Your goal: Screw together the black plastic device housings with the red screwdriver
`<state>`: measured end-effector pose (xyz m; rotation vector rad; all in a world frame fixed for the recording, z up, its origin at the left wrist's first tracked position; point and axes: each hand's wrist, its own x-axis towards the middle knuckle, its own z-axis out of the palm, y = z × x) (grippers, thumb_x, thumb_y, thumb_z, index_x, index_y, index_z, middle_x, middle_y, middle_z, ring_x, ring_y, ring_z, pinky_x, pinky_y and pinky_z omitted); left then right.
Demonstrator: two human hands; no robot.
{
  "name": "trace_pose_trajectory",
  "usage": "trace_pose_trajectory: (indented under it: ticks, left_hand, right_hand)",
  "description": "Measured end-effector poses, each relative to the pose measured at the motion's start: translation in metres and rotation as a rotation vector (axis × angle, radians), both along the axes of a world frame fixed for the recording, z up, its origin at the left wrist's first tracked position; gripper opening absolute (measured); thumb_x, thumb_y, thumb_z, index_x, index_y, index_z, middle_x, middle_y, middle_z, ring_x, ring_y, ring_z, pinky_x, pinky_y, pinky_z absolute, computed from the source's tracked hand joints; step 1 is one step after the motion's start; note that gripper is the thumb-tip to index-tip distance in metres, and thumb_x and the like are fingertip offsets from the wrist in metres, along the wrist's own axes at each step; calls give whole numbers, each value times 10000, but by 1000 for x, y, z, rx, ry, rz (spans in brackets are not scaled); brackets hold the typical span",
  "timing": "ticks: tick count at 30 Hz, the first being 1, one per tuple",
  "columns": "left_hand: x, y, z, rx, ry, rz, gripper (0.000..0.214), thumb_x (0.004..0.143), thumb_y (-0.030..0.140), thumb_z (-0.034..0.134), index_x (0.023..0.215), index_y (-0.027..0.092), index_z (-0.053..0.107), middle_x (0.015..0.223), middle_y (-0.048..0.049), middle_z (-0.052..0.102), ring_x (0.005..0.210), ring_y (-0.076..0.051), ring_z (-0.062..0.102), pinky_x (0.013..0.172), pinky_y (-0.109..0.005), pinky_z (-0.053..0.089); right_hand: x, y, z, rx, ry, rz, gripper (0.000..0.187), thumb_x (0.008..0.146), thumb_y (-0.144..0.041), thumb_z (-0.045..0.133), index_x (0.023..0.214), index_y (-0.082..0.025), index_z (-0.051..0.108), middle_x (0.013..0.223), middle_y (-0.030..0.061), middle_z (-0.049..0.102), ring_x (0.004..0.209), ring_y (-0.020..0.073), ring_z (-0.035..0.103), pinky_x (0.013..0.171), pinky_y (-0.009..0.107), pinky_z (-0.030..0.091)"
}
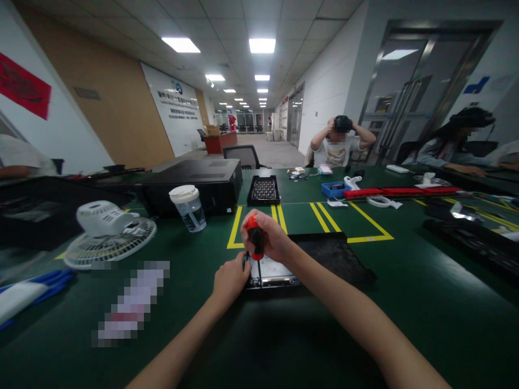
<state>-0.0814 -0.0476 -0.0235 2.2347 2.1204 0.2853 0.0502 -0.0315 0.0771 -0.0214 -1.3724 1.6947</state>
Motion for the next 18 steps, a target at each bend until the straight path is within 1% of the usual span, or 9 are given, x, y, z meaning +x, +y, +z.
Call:
trace_pose_trajectory:
  ticks: [7, 14, 18]
  left_hand:
    - [0, -1, 1, -8, -5, 2, 364, 862, 392, 306, 1162, 251, 457, 874, -88, 665, 779, -249, 635, 661, -329, 447]
    - [0, -1, 2, -13, 2, -6, 314, 861, 390, 295, 1010, 226, 518, 831, -81, 659, 754, -241, 634, 637, -311, 441]
    - [1, -2, 4, -19, -1, -6, 317, 860, 392, 297, 1040, 229, 501, 848, -81, 659, 761, -243, 633, 637, -313, 439]
  right_hand:
    - [-2, -5, 0, -2, 4, -51, 193, 816, -366, 487, 812, -173, 494, 669, -25, 530, 455, 57, 474, 412, 177, 355]
    - [-3, -12, 1, 4, 5, -77, 175, 799, -349, 526, 811, -178, 488, 676, -22, 542, 462, 60, 479, 427, 185, 363]
    - [-3, -14, 1, -3, 1, -114, 157, 798, -328, 533, 814, -182, 478, 682, -21, 545, 460, 62, 478, 430, 189, 360]
